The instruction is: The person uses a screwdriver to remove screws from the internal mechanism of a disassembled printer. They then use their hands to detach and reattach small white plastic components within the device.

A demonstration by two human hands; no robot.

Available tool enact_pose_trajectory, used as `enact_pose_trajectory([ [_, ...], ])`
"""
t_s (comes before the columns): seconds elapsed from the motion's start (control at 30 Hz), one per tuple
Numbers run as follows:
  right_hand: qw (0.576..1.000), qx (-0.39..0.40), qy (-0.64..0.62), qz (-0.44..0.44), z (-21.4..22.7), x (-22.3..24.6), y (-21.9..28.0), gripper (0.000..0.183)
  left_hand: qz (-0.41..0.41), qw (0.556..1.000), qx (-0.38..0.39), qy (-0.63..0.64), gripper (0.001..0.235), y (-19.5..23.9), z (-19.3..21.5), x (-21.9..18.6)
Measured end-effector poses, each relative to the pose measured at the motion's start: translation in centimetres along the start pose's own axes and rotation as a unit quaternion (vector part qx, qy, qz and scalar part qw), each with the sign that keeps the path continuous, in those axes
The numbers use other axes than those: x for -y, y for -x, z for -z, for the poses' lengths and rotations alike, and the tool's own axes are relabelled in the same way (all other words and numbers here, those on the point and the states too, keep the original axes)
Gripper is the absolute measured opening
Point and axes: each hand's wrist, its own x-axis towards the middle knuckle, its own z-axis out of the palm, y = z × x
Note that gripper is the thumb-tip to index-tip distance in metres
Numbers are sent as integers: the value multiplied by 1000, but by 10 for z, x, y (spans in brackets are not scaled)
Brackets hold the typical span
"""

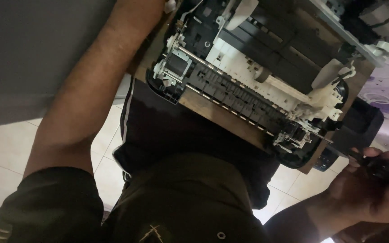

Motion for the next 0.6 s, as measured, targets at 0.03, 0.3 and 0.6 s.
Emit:
enact_pose_trajectory([
  [0.03, 1000, -2, -21, -7, 4, -2, 0, 55, 4, 1000, 2, -1, 24, 0, 1, 6],
  [0.3, 999, 33, 28, 14, -11, 0, 4, 48, 46, 999, 13, -3, 15, -4, 12, 17],
  [0.6, 995, 58, 68, 49, -4, -2, 4, 41, 93, 995, 28, -1, 8, -2, 30, 17],
])
